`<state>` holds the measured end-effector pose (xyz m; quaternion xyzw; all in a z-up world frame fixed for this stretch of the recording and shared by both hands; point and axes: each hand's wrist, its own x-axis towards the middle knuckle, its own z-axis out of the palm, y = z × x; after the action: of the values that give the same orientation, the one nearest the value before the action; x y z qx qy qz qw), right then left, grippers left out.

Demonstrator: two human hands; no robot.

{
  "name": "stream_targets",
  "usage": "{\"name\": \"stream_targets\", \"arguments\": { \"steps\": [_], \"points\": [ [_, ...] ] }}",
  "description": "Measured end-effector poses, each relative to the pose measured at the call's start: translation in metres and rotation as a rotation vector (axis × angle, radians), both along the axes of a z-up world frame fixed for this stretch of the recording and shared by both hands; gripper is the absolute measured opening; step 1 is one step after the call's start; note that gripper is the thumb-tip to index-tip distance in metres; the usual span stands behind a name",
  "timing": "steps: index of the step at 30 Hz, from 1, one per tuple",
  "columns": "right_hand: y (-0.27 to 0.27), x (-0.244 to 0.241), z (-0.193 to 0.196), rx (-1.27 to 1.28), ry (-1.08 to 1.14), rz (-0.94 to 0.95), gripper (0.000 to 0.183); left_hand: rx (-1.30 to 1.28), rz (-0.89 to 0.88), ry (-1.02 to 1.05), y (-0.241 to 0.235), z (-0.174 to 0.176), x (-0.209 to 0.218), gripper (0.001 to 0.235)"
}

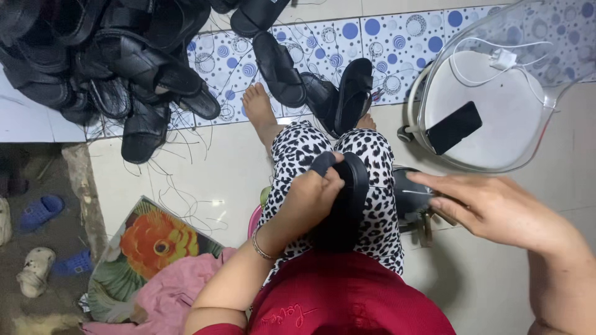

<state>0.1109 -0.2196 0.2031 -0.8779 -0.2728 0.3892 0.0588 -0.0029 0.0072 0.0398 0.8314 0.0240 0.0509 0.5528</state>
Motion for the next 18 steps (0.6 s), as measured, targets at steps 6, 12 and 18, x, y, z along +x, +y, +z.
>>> {"name": "stream_targets", "arguments": {
  "steps": [6, 12, 18],
  "points": [
    [-0.022, -0.049, -0.139, 0.91, 0.22, -0.667, 0.021, 0.067, 0.038, -0.106, -0.005, 0.018, 0.006, 0.024],
    [-0.004, -0.092, -0.156, 1.356, 0.537, -0.841, 0.036, -0.158, 0.113, 0.068, -0.003, -0.003, -0.003, 0.018],
    [0.008, -0.092, -0.142, 1.276, 0.51, -0.649, 0.016, -0.631, 0.197, 0.16, 0.01, -0.019, -0.013, 0.024]
  ]
}}
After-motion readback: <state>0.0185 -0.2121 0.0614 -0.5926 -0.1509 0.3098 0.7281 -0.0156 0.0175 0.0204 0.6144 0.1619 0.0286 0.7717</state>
